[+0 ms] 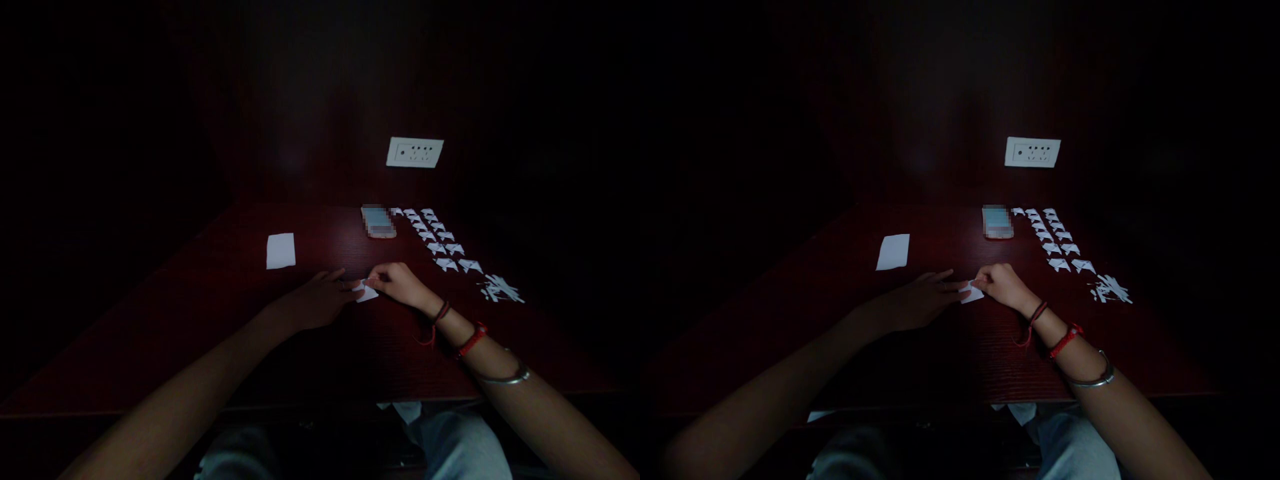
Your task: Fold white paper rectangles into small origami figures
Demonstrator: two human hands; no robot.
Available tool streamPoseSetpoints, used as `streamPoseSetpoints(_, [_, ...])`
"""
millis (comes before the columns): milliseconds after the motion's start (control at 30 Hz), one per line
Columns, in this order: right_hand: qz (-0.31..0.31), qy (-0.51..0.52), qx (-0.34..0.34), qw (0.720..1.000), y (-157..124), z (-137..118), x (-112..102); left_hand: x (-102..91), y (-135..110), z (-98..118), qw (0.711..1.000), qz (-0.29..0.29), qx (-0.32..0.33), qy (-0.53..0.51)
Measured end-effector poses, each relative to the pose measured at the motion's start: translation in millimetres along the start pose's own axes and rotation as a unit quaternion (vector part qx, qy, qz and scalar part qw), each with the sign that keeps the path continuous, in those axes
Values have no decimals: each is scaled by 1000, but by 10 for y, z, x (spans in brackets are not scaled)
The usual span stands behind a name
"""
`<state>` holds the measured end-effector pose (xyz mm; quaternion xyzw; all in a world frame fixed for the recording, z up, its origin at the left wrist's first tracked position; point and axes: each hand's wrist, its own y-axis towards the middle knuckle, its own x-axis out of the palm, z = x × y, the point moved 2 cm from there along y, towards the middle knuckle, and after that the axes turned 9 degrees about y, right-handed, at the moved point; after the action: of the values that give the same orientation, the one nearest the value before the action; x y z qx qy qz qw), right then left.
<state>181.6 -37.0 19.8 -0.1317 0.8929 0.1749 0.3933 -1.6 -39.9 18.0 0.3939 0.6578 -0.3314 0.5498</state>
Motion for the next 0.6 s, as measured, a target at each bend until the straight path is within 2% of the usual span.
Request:
streamPoseSetpoints(367, [27,-19,38,999,37,-5,13,-19,18,-28,1000,-18,9,-16])
streamPoseSetpoints(600, [35,-3,81,996,61,26,17,-24,48,-45,999,-3,4,-36])
